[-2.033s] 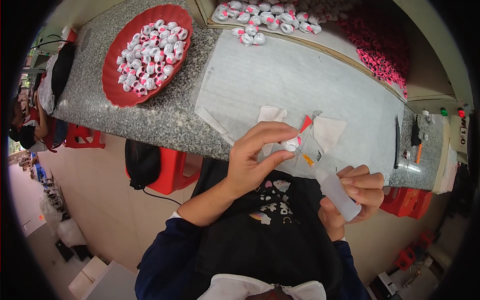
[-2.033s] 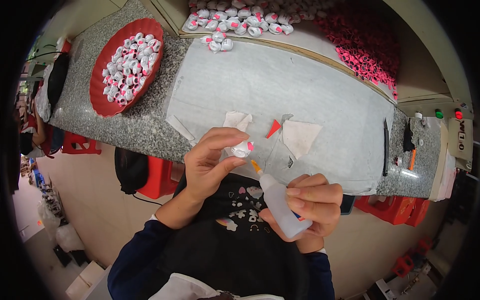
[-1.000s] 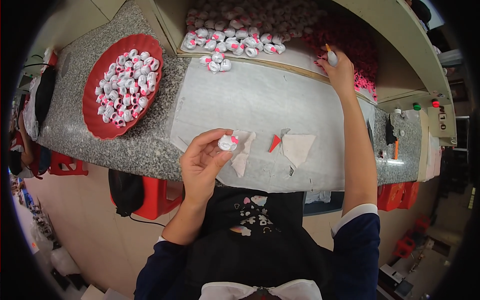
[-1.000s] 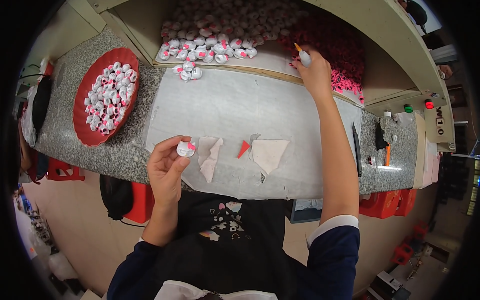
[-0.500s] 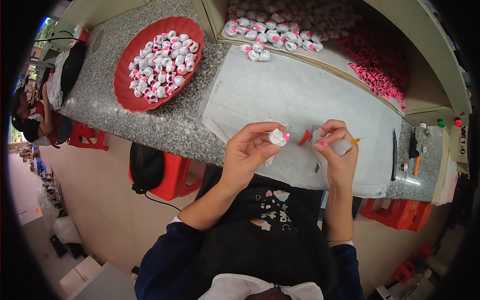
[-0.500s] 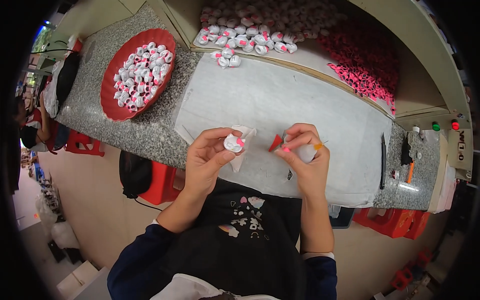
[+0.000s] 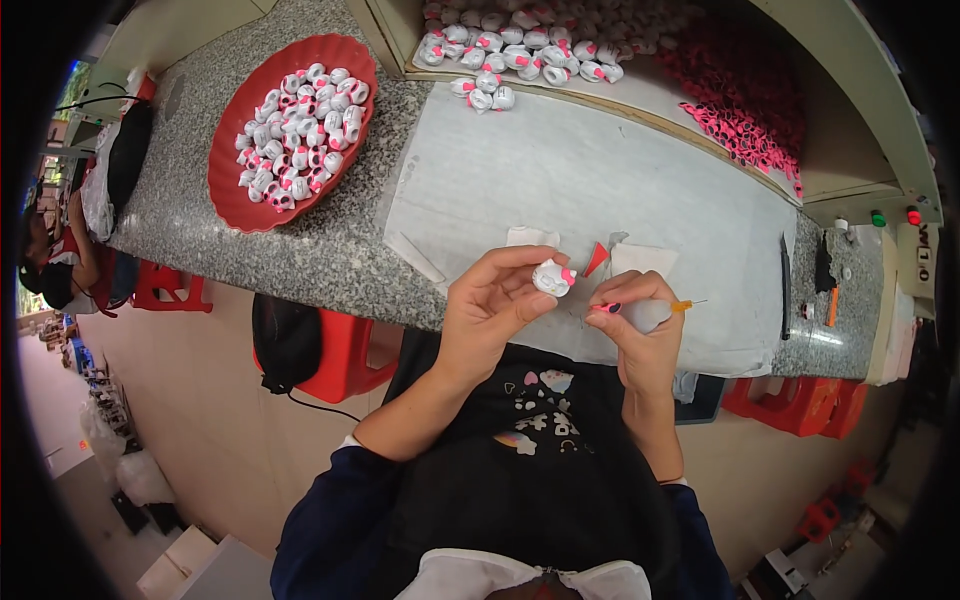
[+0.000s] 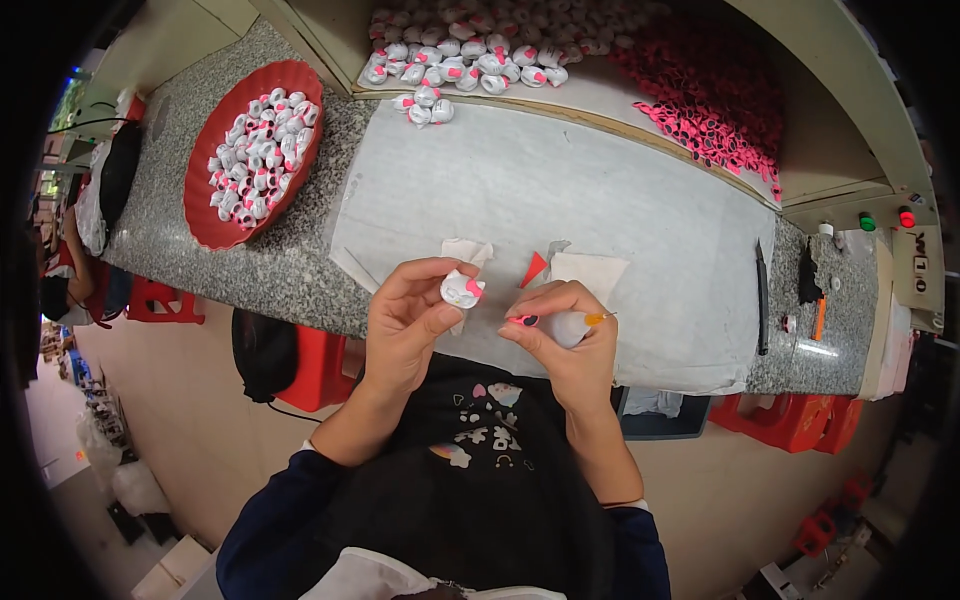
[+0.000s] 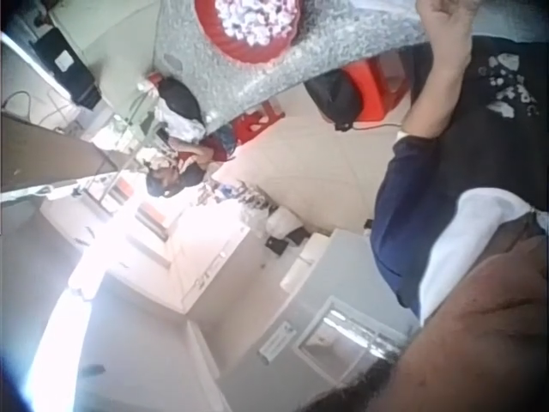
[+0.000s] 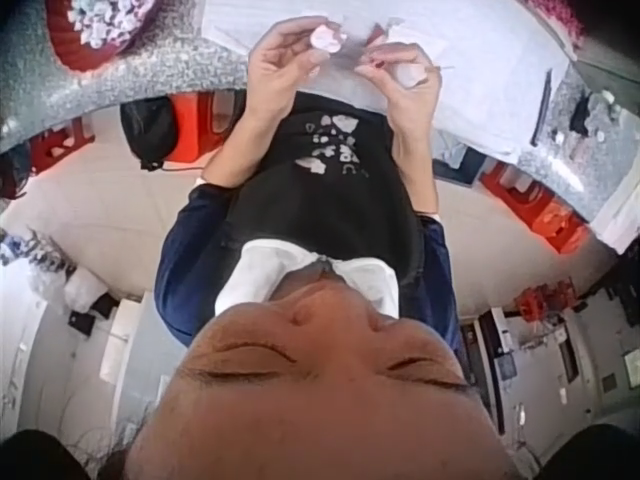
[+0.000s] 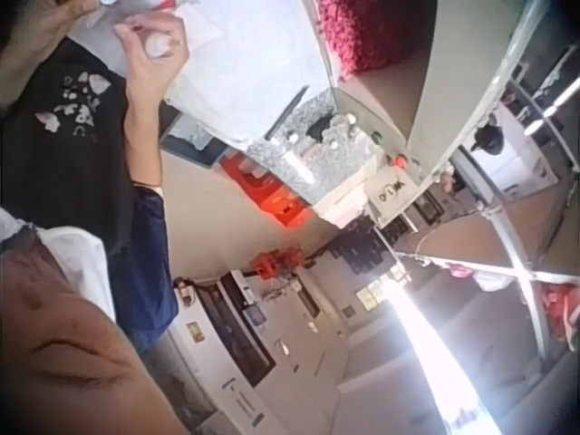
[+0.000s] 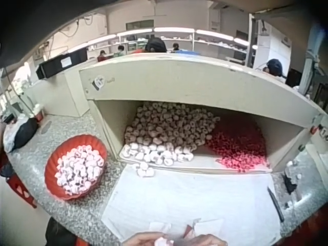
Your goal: Assembling small plastic toy figures by applying glue to the parts and joining them.
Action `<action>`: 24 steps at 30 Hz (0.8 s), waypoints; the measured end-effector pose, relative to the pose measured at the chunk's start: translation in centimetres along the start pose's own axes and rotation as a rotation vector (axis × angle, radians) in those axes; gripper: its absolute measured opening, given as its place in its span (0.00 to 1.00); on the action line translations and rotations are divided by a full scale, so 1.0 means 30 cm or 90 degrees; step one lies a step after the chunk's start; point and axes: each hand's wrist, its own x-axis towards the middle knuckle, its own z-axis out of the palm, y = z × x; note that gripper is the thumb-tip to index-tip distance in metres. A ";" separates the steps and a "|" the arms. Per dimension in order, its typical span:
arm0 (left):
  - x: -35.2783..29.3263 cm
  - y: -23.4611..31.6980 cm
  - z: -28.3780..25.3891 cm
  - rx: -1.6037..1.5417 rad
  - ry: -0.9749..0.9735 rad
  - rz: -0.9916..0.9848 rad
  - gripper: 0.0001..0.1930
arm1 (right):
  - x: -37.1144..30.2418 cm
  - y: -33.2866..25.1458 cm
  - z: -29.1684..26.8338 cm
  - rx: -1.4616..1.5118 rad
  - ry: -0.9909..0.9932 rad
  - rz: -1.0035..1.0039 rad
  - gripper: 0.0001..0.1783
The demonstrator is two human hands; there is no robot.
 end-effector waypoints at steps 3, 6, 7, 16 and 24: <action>0.001 -0.003 -0.003 0.010 0.010 0.013 0.18 | -0.005 0.012 -0.025 -0.087 0.001 -0.065 0.09; 0.002 -0.004 -0.002 0.018 0.008 0.015 0.17 | -0.013 0.017 -0.041 -0.010 -0.055 -0.035 0.08; 0.001 -0.004 -0.003 0.022 0.006 0.009 0.17 | -0.015 0.007 -0.031 -0.009 -0.055 -0.034 0.08; -0.003 -0.015 -0.008 0.100 -0.020 0.076 0.17 | -0.027 -0.017 -0.001 0.103 0.005 0.029 0.07; -0.008 -0.026 -0.017 0.321 -0.043 0.218 0.15 | -0.033 -0.047 0.024 0.090 -0.007 0.058 0.05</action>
